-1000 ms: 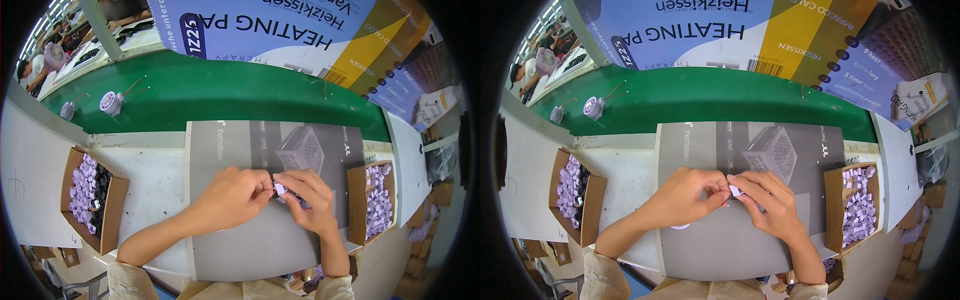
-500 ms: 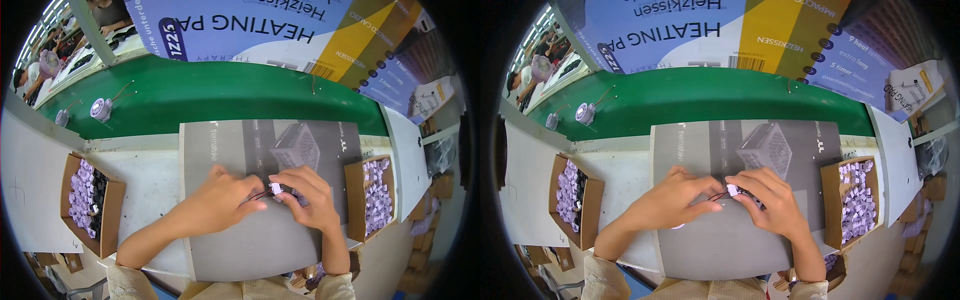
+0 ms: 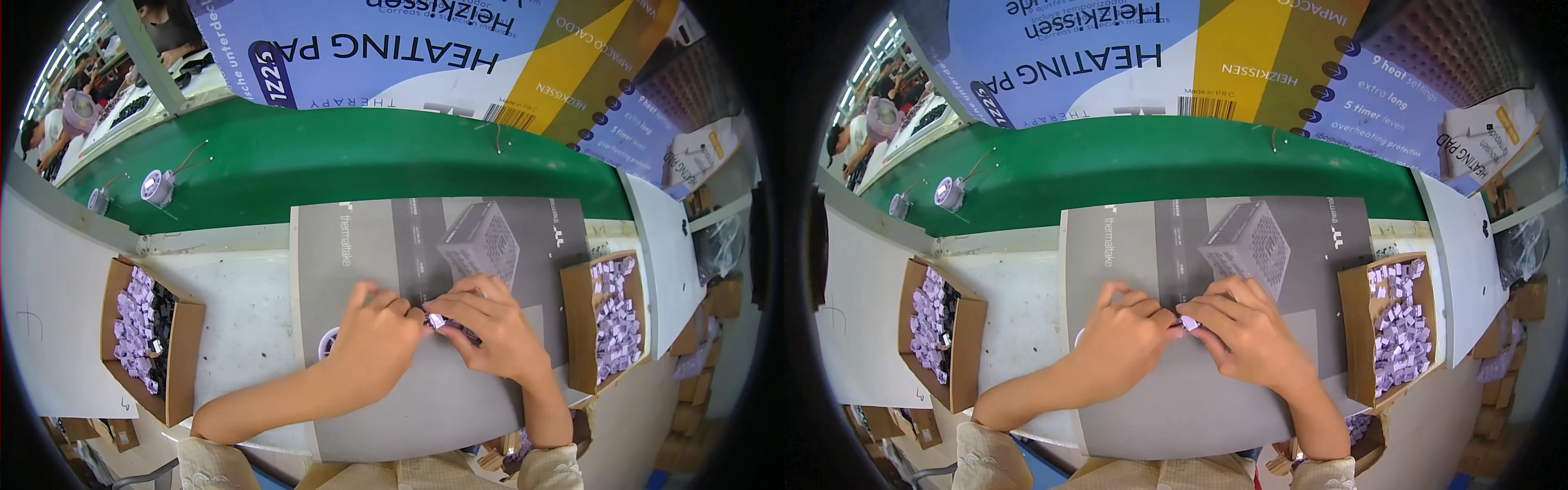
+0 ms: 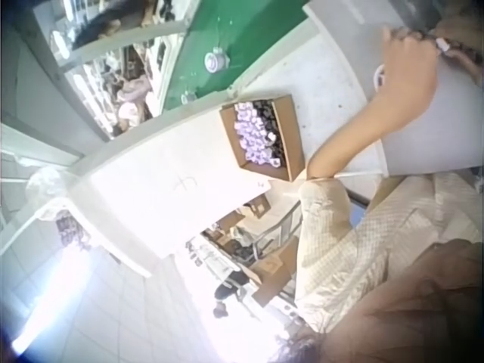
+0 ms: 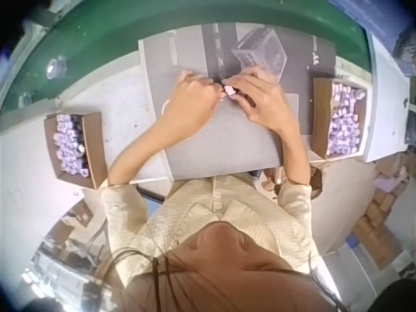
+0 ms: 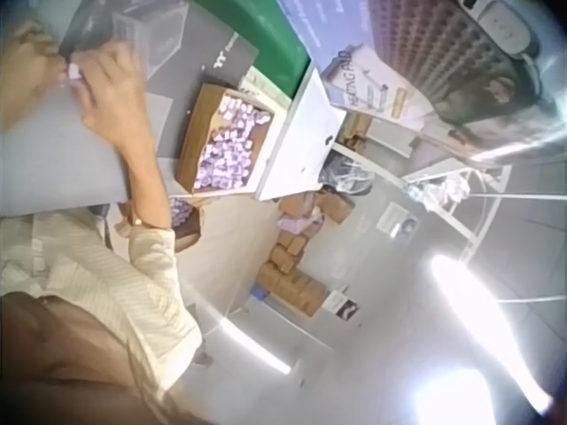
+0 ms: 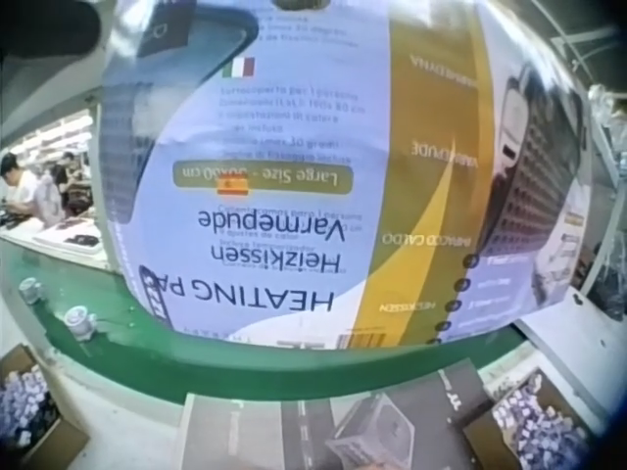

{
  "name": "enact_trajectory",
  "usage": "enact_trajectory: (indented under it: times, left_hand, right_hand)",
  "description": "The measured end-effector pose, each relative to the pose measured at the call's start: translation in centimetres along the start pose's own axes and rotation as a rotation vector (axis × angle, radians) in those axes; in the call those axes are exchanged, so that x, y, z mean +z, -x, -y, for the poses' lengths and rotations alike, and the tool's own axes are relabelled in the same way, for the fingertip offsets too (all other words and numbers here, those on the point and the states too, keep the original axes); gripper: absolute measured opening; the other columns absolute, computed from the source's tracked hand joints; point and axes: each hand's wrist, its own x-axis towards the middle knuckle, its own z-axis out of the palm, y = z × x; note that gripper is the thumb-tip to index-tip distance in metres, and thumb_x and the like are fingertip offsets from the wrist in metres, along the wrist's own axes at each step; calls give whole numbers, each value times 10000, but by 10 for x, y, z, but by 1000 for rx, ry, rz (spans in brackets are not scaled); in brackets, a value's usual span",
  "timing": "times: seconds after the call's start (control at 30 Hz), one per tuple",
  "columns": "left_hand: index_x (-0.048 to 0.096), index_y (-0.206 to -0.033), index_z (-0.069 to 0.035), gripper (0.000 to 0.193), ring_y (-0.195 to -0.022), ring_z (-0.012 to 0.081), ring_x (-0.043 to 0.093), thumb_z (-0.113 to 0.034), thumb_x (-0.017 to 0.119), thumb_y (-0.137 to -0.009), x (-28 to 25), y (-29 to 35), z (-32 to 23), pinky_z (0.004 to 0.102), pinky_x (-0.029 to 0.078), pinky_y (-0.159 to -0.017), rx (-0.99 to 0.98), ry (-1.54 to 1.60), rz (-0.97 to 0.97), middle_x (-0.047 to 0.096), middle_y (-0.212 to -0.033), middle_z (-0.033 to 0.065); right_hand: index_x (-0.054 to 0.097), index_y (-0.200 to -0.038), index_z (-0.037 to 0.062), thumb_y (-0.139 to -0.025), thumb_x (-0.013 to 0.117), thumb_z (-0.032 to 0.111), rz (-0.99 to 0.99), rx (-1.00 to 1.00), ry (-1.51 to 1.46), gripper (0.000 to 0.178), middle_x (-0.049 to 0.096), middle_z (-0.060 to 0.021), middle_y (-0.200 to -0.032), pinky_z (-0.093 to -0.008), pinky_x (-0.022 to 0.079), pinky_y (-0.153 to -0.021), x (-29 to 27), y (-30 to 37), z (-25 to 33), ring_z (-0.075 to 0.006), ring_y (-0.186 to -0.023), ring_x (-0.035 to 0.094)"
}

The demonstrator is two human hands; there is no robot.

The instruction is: The person assembles electronic components and wires into plastic housings by hand, creating assembled parts.

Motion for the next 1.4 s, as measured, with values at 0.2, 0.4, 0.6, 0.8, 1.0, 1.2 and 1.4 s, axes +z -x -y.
enact_trajectory:
  times: [0.2,0.4,0.6,0.8,1.0,1.2,1.4]
  left_hand:
    - [667,-978,-47,378,-1005,289,600,-291,814,-730,-32,21,-15,443,439,-857,-92,-261,155,616,-1079,114]
    - [614,-1052,-35,456,-1013,305,595,-216,837,-698,-33,13,-10,429,478,-791,-123,-187,395,605,-1072,121]
    - [569,-1086,-10,478,-1005,317,602,-161,822,-709,-20,13,-9,431,496,-829,-69,-18,11,606,-1057,132]
    - [532,-1165,1,612,-949,370,637,-185,854,-679,-35,9,6,417,537,-787,-177,141,210,623,-1045,171]
    - [563,-1198,-40,635,-881,357,674,-218,878,-676,-54,1,21,396,557,-755,-117,434,162,659,-1036,173]
    - [574,-1209,-49,623,-973,301,688,-273,879,-713,-74,-5,29,375,577,-785,-124,653,277,682,-1074,146]
    - [576,-1260,-41,707,-1057,237,685,-258,917,-680,-77,-7,29,357,623,-794,-208,801,395,683,-1162,103]
  right_hand:
    - [733,-1006,87,-671,812,65,14,-40,101,345,692,3,-966,-415,426,-902,2,-3,6,-256,-1020,595]
    - [728,-980,68,-670,808,97,38,-114,182,322,686,-11,-960,-462,394,-927,12,0,20,-248,-1031,590]
    - [683,-993,20,-738,758,62,62,-104,148,269,649,-70,-1000,-457,398,-927,18,0,22,-253,-1040,569]
    - [634,-1060,21,-778,740,71,39,-48,-29,305,634,-100,-1014,-427,414,-907,19,-4,17,-293,-1005,578]
    - [642,-1078,24,-800,729,22,-29,76,-219,291,647,-115,-1021,-378,457,-877,9,-2,16,-293,-963,614]
    - [640,-1113,-9,-896,684,52,-5,302,-641,230,652,-107,-1063,-319,478,-852,4,3,17,-182,-972,613]
    - [639,-1114,-39,-916,686,78,-103,365,-917,234,643,-105,-1034,-323,483,-831,5,4,19,-178,-939,600]
